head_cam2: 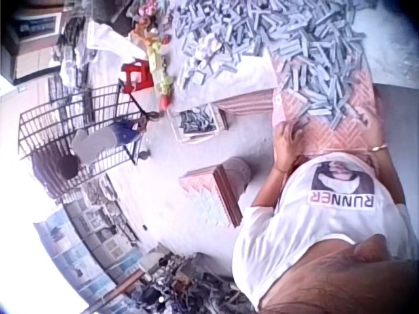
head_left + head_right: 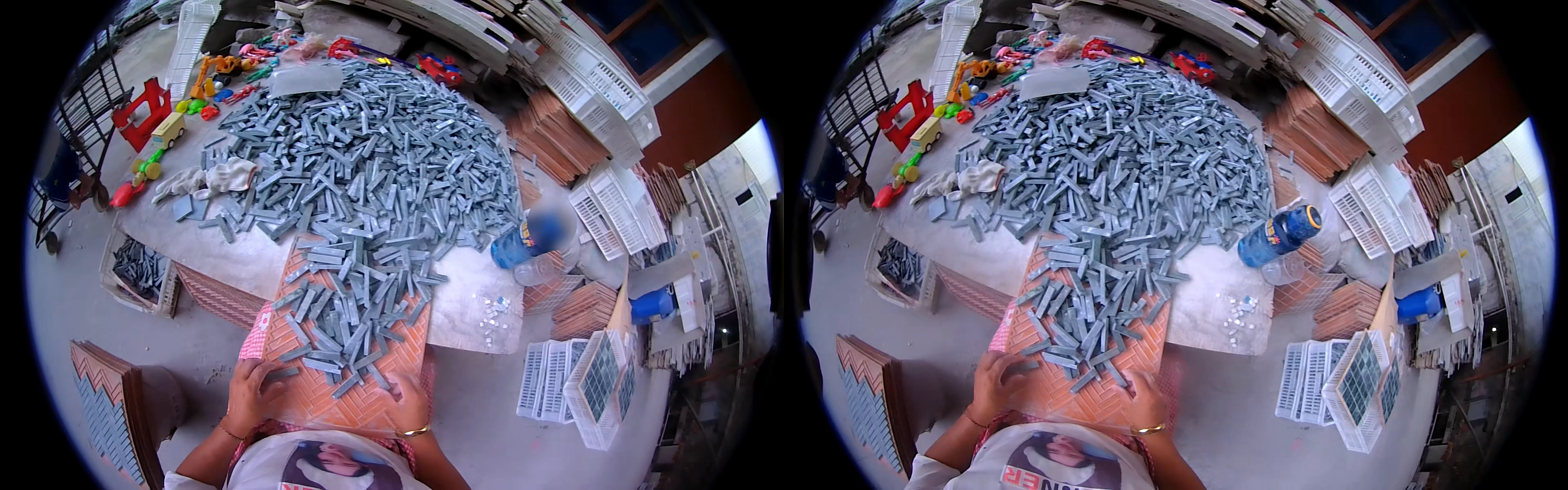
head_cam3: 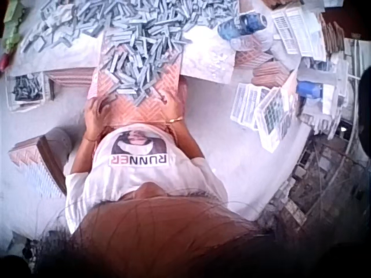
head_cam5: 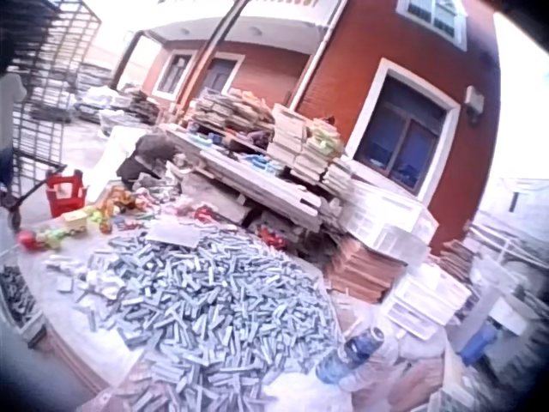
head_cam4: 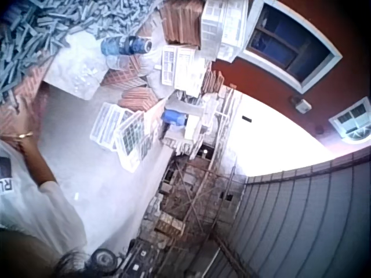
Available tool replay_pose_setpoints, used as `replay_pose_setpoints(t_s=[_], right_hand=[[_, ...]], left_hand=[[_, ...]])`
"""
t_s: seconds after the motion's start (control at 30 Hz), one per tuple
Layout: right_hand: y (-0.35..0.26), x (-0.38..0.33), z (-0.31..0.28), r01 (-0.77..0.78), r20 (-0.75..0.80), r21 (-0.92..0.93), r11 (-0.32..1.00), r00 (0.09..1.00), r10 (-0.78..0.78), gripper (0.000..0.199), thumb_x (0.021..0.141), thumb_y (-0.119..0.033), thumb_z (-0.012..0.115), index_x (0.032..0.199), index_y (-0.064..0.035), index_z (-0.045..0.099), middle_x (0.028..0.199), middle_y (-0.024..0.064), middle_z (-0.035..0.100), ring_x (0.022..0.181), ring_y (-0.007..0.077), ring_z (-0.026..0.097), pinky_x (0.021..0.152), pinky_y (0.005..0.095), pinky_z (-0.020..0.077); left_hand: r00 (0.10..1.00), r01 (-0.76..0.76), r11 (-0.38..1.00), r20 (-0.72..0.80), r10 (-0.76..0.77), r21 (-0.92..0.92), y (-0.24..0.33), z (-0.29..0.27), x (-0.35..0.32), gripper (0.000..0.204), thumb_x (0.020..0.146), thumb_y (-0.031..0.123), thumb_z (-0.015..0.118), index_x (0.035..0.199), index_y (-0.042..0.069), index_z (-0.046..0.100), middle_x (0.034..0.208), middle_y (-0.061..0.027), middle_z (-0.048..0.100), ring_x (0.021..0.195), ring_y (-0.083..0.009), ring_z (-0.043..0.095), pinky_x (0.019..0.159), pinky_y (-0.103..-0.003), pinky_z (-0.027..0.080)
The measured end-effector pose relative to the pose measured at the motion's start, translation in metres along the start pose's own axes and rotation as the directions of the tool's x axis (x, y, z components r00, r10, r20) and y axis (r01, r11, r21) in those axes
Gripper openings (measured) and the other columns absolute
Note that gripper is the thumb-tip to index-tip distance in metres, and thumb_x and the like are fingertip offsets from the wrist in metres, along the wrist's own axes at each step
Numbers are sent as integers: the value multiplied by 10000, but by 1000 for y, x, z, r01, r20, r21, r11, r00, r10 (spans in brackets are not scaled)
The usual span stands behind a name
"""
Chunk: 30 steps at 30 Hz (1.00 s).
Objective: The person sits on the floor and arranges small gray rectangular tiles onto a larger orange board in a herringbone pattern. They pick tiles from a large pile and place them one by one into the pattern, occasionally adjusting the board's position.
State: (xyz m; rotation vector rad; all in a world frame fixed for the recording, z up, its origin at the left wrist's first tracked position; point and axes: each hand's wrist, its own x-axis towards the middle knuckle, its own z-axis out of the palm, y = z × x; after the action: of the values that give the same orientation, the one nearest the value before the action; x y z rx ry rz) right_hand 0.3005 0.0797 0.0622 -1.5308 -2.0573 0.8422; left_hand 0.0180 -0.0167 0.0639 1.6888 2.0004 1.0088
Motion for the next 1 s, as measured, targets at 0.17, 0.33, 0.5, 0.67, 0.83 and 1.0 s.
replay_pose_setpoints(t_s=[0.17,0.33,0.5,0.67,0.83,1.0], right_hand=[[6,4,5,121,-63,-61,991,990,-125,271,728,-69,729,981,-39,635,891,121,627,725,241,620,639,337,504],[7,-4,-1,38,-21,56,998,999,-36,204,763,-65,675,960,-45,628,892,131,623,773,289,615,659,364,499],[14,-19,-16,100,27,81,992,994,-102,187,802,-81,628,983,-43,600,936,150,610,862,340,597,708,396,492],[4,-14,-14,101,-27,-30,994,994,-102,224,808,-92,634,1021,-33,590,1002,161,600,919,341,594,774,403,489],[-9,36,2,349,-77,-103,932,931,-357,359,854,-140,587,1203,-68,549,1255,203,505,1177,365,478,973,437,393],[-9,105,25,357,-1,-172,918,932,-362,466,910,-157,505,1363,-96,417,1433,251,309,1313,441,295,1080,505,249]], left_hand=[[999,-39,999,-14,39,31,-3,7,3,366,637,78,745,982,46,626,897,-116,581,836,-307,556,733,-390,455],[999,-41,999,31,41,0,7,-3,2,325,645,35,734,947,30,615,859,-119,579,809,-314,564,714,-395,460],[966,-103,977,216,143,-185,20,5,-7,305,677,70,727,956,44,607,902,-112,594,854,-307,577,738,-392,474],[840,-406,886,289,459,-226,54,37,9,238,727,117,680,947,74,602,1146,-123,554,1143,-305,498,948,-462,395],[803,-507,859,323,501,-70,50,73,53,186,833,122,552,1010,69,539,1281,-136,479,1312,-317,368,1077,-564,216],[801,-562,823,301,518,81,30,91,94,154,861,149,543,982,55,520,1273,-138,481,1314,-296,374,1073,-569,221]])
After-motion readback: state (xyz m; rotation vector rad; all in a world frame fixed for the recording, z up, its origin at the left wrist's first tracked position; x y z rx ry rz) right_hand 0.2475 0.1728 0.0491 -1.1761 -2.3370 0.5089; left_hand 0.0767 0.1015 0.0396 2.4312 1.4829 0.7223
